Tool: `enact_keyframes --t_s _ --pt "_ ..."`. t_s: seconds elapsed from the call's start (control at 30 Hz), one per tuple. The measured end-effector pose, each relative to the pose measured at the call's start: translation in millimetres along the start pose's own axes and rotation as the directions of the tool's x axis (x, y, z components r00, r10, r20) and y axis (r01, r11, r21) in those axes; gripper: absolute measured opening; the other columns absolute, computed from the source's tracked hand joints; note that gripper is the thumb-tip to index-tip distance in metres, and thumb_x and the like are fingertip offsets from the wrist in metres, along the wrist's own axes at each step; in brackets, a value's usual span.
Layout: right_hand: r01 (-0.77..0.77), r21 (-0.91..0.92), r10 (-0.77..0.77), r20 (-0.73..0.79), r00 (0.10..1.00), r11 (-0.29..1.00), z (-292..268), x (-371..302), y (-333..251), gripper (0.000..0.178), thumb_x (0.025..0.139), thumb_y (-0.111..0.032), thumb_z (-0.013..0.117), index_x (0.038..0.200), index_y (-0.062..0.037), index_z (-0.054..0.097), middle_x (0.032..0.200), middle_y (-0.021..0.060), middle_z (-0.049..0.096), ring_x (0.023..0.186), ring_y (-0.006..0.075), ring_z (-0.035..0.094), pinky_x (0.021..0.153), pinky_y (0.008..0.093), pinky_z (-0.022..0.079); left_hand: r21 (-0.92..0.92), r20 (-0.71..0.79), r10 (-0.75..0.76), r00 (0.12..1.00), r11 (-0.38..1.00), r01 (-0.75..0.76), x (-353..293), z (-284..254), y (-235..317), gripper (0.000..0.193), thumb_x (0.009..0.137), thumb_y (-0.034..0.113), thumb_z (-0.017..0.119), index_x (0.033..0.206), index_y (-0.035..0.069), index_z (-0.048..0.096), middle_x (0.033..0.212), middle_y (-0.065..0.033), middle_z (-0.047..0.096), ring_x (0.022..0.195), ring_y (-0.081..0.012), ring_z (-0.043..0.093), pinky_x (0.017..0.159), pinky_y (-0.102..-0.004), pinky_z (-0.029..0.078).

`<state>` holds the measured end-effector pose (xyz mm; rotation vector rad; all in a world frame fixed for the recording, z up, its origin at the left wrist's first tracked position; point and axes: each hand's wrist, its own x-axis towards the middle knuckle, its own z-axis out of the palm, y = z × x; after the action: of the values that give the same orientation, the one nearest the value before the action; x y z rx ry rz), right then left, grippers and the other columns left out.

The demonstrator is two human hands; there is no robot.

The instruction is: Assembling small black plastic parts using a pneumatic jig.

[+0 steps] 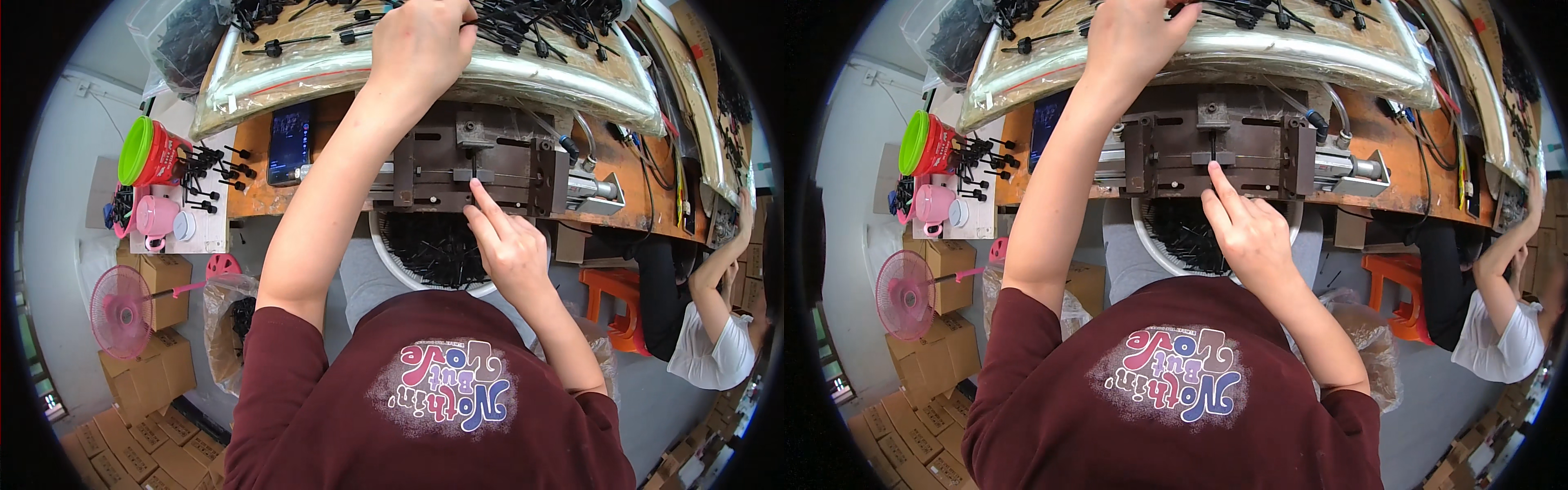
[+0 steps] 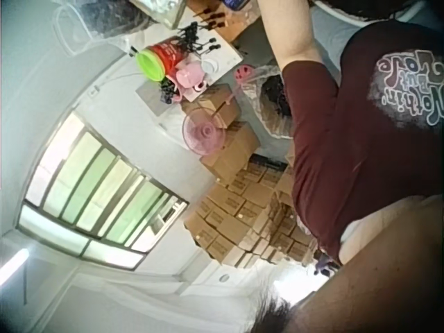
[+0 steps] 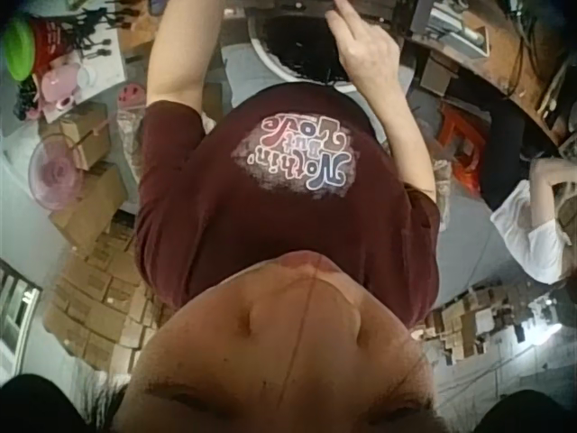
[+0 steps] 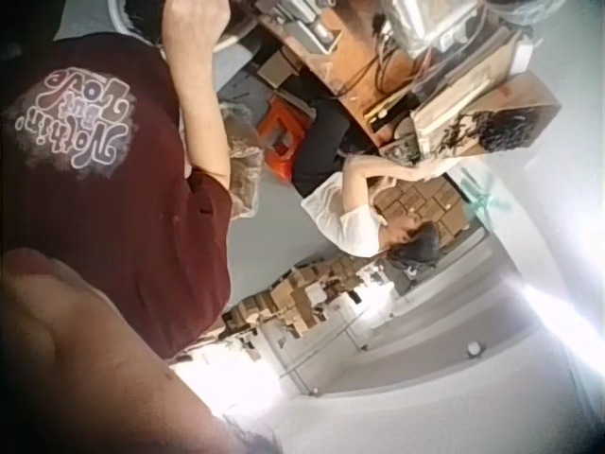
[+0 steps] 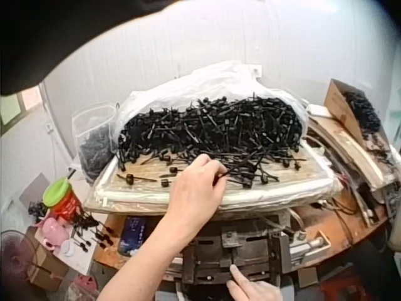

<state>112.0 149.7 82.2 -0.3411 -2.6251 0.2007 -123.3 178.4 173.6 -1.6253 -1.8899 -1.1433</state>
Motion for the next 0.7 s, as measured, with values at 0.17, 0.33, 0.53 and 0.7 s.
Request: enact_keyframes --t_s 0.17,0.33,0.53,0.7 --pt "0.009 -0.014 -0.009 0.032 0.999 1.000 -4 7 1 0.025 0.072 -0.004 0.065 0.097 -0.0009 0.064 0.130 0.0179 0.062 0.062 0.0177 0.063 0.061 0.0293 0.051 -0.340 0.005 -0.208 0.978 0.920 0.197 -11 -36 31 0.013 0.086 0.004 0.068 0.096 -0.003 0.066 0.089 -0.0118 0.063 0.073 -0.0212 0.066 0.062 -0.0288 0.053" --pt "-0.057 -0.032 0.060 0.083 0.995 0.998 -6 6 -3 0.022 0.077 -0.004 0.067 0.099 -0.0022 0.065 0.130 0.0133 0.063 0.056 0.0189 0.063 0.056 0.0297 0.052 -0.409 0.083 -0.276 0.957 0.866 0.286 -42 -57 46 0.014 0.082 0.005 0.075 0.094 0.002 0.071 0.093 -0.0074 0.068 0.078 -0.0153 0.068 0.065 -0.0262 0.056" --pt "-0.040 -0.067 0.047 0.103 0.994 0.997 -9 14 -7 0.020 0.073 -0.004 0.063 0.093 -0.0015 0.061 0.125 0.0199 0.064 0.052 0.0178 0.062 0.056 0.0289 0.053 -0.480 0.082 -0.142 0.986 0.862 0.164 -85 -58 54 0.032 0.070 0.005 0.084 0.101 0.003 0.075 0.108 -0.0090 0.070 0.088 -0.0147 0.070 0.073 -0.0259 0.060" --pt "-0.024 -0.090 0.032 0.093 0.995 0.996 -8 12 -6 0.023 0.074 -0.005 0.064 0.097 -0.0008 0.064 0.122 0.0203 0.065 0.056 0.0203 0.065 0.057 0.0312 0.054 -0.483 0.141 -0.092 0.986 0.862 0.150 -113 -66 66 0.028 0.074 -0.004 0.077 0.102 0.000 0.074 0.118 -0.0137 0.067 0.091 -0.0186 0.070 0.075 -0.0282 0.060"
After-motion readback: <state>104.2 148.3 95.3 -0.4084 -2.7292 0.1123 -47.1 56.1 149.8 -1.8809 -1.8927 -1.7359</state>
